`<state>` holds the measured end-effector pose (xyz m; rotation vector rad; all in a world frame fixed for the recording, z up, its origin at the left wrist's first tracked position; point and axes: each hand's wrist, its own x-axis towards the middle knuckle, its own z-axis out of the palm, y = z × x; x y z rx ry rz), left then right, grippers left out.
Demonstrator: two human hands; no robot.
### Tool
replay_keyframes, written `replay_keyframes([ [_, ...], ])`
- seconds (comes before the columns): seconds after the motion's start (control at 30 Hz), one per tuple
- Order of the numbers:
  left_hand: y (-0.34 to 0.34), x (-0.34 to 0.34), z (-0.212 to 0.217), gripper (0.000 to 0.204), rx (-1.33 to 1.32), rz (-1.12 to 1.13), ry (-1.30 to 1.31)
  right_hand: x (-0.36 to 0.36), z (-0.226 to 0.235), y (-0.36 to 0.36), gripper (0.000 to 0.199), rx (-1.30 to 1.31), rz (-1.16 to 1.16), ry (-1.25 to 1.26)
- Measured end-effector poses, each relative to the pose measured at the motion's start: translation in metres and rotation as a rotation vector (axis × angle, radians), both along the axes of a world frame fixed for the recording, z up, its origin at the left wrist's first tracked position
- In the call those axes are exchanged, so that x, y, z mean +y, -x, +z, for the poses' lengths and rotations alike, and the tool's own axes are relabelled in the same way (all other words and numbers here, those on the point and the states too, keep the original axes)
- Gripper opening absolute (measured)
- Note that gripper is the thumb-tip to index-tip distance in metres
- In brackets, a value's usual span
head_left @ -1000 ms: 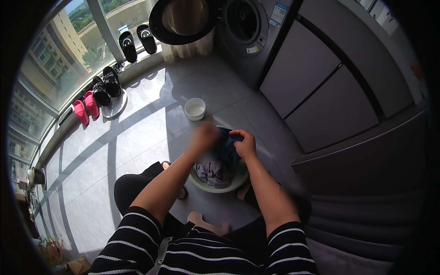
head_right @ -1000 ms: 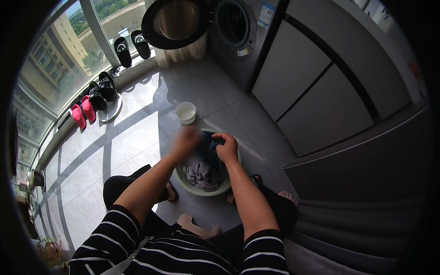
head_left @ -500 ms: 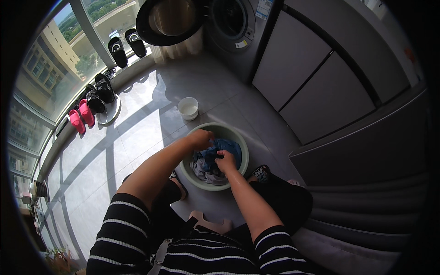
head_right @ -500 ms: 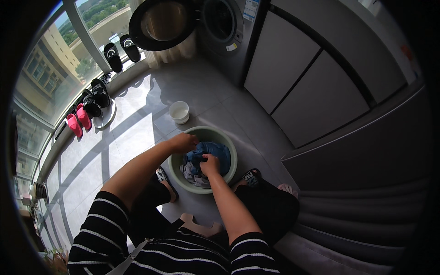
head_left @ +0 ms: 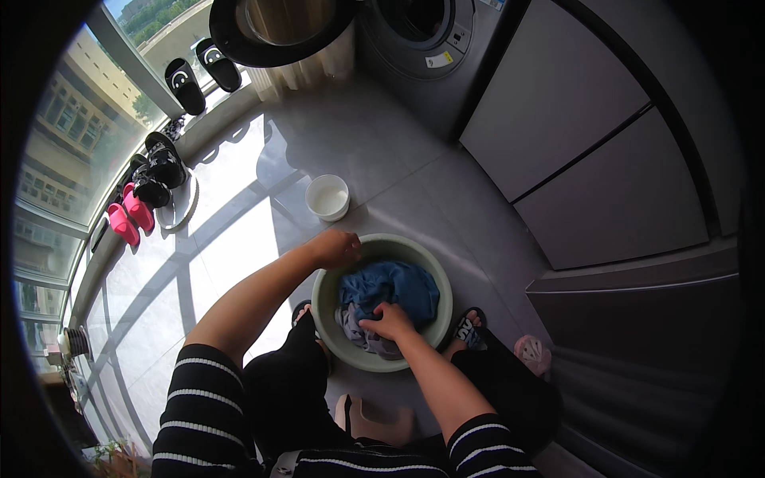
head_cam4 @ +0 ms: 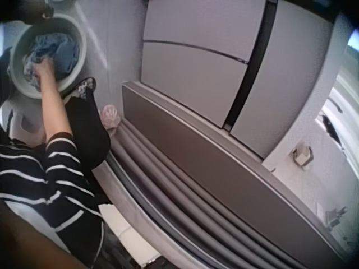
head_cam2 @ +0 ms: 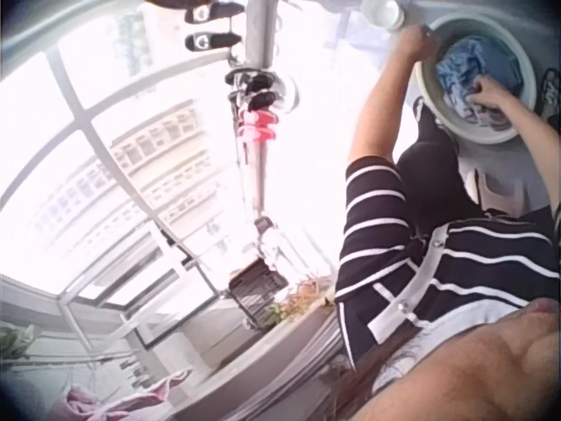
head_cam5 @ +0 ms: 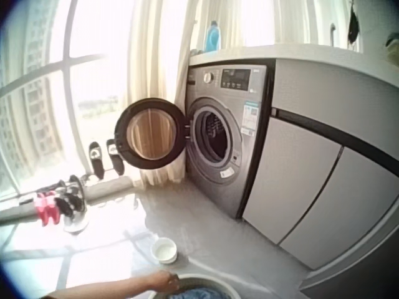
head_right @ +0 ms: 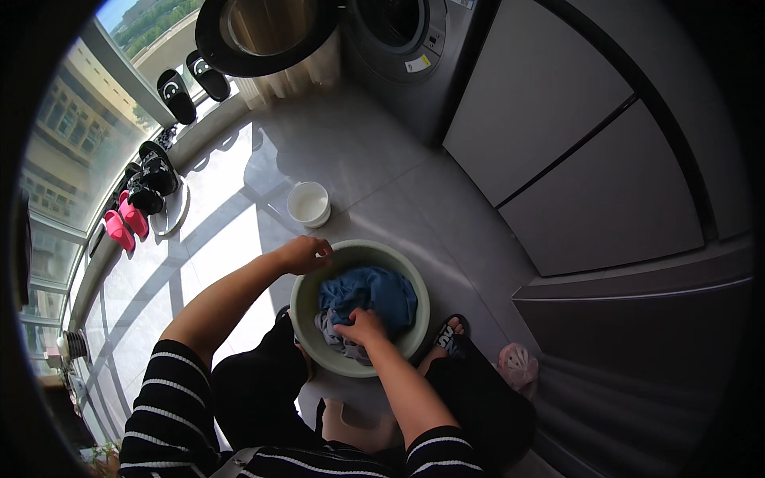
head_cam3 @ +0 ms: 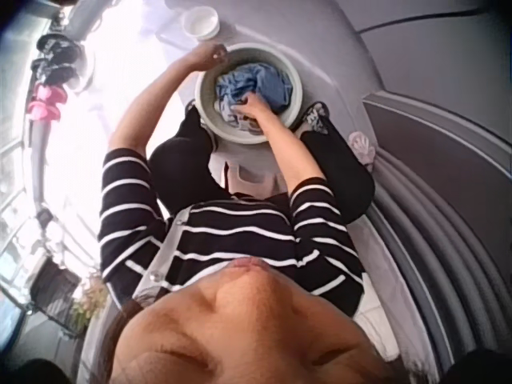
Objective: The person rinses a grey and a blue cloth under a running tap in a sink. They then transfer the wet clothes into a green basin, add water and a white powder from a small container, and proceed to scrub and agitate the clothes by hand in the basin.
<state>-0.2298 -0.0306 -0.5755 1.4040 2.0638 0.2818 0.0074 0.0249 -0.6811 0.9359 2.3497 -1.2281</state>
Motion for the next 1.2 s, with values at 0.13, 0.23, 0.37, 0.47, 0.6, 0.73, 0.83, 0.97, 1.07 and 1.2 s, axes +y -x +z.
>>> replay_keyframes([
  [0.13, 0.009, -0.009, -0.057, 0.03, -0.037, 0.051, 0.05, -0.029, 0.047, 0.001, 0.115, -0.35, 0.576, -0.193],
  [0.23, 0.02, -0.003, -0.081, 0.033, -0.066, 0.101, 0.068, -0.058, 0.025, -0.009, 0.131, -0.408, 0.677, -0.354],
  [0.37, 0.03, 0.002, -0.103, 0.032, -0.103, 0.18, 0.023, -0.068, -0.001, -0.003, 0.129, -0.479, 0.73, -0.398],
  [0.47, 0.034, 0.002, -0.105, 0.032, -0.088, 0.193, -0.031, -0.05, 0.0, 0.007, 0.131, -0.639, 0.853, -0.468],
  [0.6, 0.032, 0.001, -0.102, 0.036, -0.1, 0.234, -0.042, 0.007, 0.01, -0.006, 0.13, -0.554, 0.921, -0.451],
  [0.73, 0.027, -0.004, -0.083, 0.041, -0.186, 0.265, 0.002, 0.066, -0.029, -0.011, 0.115, -0.61, 0.939, -0.525],
  [0.83, 0.027, -0.012, -0.093, 0.038, -0.264, 0.168, -0.073, 0.101, -0.026, -0.009, 0.089, -0.535, 0.992, -0.743],
  [0.97, 0.046, 0.005, -0.087, 0.026, -0.145, 0.181, -0.155, 0.138, 0.008, -0.006, 0.074, -0.423, 0.979, -0.683],
  [1.07, 0.083, 0.018, -0.085, 0.018, 0.048, 0.398, -0.15, 0.139, 0.098, 0.016, 0.063, -0.275, 1.012, -0.624],
  [1.2, 0.132, 0.03, -0.122, 0.021, 0.19, 0.625, -0.146, 0.151, 0.097, 0.011, 0.047, 0.053, 0.683, -0.389],
])
